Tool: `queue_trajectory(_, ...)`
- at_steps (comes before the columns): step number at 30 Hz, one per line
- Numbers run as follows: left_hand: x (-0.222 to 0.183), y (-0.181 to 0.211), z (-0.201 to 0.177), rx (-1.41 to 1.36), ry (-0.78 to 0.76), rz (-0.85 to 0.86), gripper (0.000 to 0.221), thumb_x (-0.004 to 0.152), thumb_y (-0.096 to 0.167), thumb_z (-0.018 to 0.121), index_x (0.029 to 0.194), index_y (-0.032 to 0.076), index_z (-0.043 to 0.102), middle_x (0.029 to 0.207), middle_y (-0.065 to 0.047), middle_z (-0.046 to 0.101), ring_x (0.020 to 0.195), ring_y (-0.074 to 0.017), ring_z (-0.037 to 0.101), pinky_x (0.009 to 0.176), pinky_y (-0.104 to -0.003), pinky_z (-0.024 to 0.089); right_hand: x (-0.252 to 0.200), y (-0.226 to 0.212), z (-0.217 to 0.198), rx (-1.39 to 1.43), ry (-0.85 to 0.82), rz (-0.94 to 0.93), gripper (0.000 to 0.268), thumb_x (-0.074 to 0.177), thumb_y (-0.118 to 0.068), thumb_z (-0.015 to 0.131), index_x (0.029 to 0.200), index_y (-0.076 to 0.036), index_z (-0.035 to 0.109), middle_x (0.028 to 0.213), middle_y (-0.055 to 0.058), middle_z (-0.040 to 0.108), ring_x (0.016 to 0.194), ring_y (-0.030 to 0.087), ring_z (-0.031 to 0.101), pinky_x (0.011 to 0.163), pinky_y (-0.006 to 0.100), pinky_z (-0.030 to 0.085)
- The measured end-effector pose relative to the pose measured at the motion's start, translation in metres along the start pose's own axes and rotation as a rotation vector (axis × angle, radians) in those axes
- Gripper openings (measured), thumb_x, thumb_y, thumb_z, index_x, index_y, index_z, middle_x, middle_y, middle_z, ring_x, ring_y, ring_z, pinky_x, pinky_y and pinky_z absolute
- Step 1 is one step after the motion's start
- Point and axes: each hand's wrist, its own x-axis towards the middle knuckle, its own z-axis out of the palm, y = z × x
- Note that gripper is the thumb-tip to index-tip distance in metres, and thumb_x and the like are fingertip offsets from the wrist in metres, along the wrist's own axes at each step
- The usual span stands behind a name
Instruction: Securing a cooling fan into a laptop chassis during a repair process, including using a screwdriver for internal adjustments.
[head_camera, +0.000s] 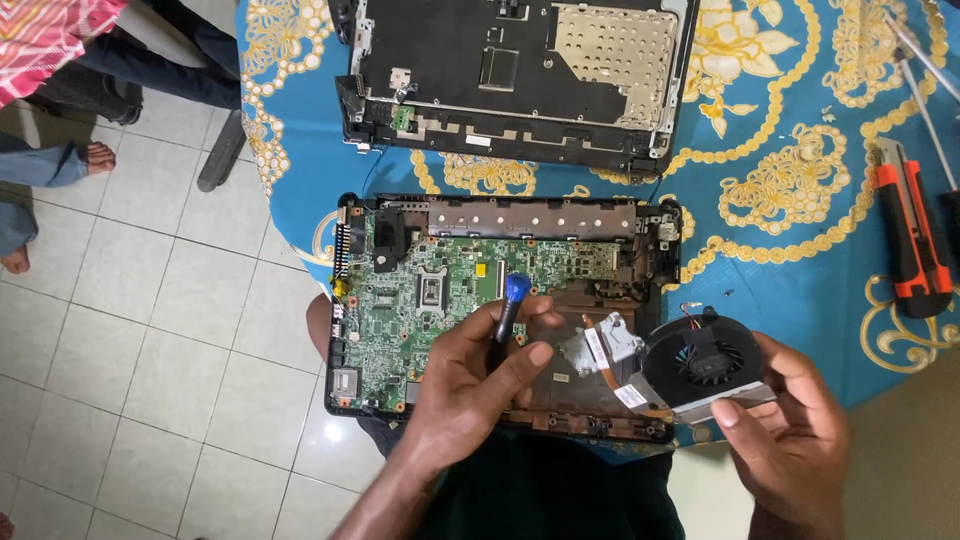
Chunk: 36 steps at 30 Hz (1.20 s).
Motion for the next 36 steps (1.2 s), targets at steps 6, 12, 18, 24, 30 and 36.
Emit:
queue_trajectory(6,0.008,0.012,0.013,0.129,-0.224,-0.058,0.039,0.098,0.022,0.071,0.129,-0.001,0.069,0.107,-0.008,0.074,0.058,-0.0135,0.06,0.055,-0.029,0.059,-0.008,-0.016,-0.006,-0.094,0.085,0.103,0.063,0.079,-0.007,0.071,0.142,-0.004,0.065,0.061,0.01,0.065,0.059,0.008,0.055,0.061,0.021,0.042)
queue_trajectory(12,0.007,-0.007,0.017,0.141,-0.214,-0.025,0.019,0.097,0.018,0.076,0.111,0.006,0.074,0.096,-0.003,0.07,0.084,-0.0155,0.068,0.075,-0.029,0.061,-0.011,-0.015,-0.005,-0.129,0.096,0.128,0.062,0.08,-0.008,0.072,0.142,-0.006,0.065,0.059,0.005,0.059,0.062,0.007,0.051,0.067,0.022,0.044)
queue_trajectory(18,0.003,-0.001,0.022,0.236,-0.178,-0.037,0.011,0.101,0.022,0.072,0.099,0.012,0.069,0.067,0.006,0.042,0.057,-0.0087,0.039,0.054,-0.026,0.035,-0.014,-0.029,-0.001,-0.127,0.084,0.097,0.065,0.078,-0.007,0.072,0.141,0.002,0.061,0.11,0.017,0.075,0.064,0.011,0.058,0.058,0.021,0.045)
queue_trajectory(24,0.011,0.017,0.025,0.291,-0.251,-0.049,0.038,0.095,0.029,0.072,0.127,0.01,0.064,0.115,-0.005,0.068,0.071,-0.0108,0.053,0.061,-0.025,0.05,-0.009,-0.03,-0.009,-0.069,0.034,-0.097,0.065,0.08,0.001,0.067,0.142,0.013,0.051,0.141,0.03,0.062,0.11,0.029,0.069,0.089,0.033,0.06)
queue_trajectory(30,0.021,0.028,0.041,0.218,-0.421,0.17,0.014,0.102,0.025,0.069,0.11,0.013,0.069,0.114,-0.005,0.074,0.111,-0.0261,0.076,0.103,-0.044,0.068,-0.002,-0.057,-0.005,-0.169,0.112,-0.131,0.066,0.087,-0.02,0.07,0.146,0.006,0.059,0.095,0.007,0.061,0.074,0.006,0.053,0.066,0.014,0.041)
queue_trajectory(36,0.015,0.042,0.04,0.348,-0.419,-0.031,0.019,0.101,0.023,0.067,0.111,0.008,0.072,0.086,-0.001,0.066,0.059,-0.0103,0.048,0.05,-0.026,0.041,0.005,-0.052,-0.01,-0.15,0.119,-0.173,0.065,0.09,-0.019,0.07,0.149,0.005,0.055,0.087,0.0,0.057,0.064,-0.001,0.044,0.059,0.012,0.032)
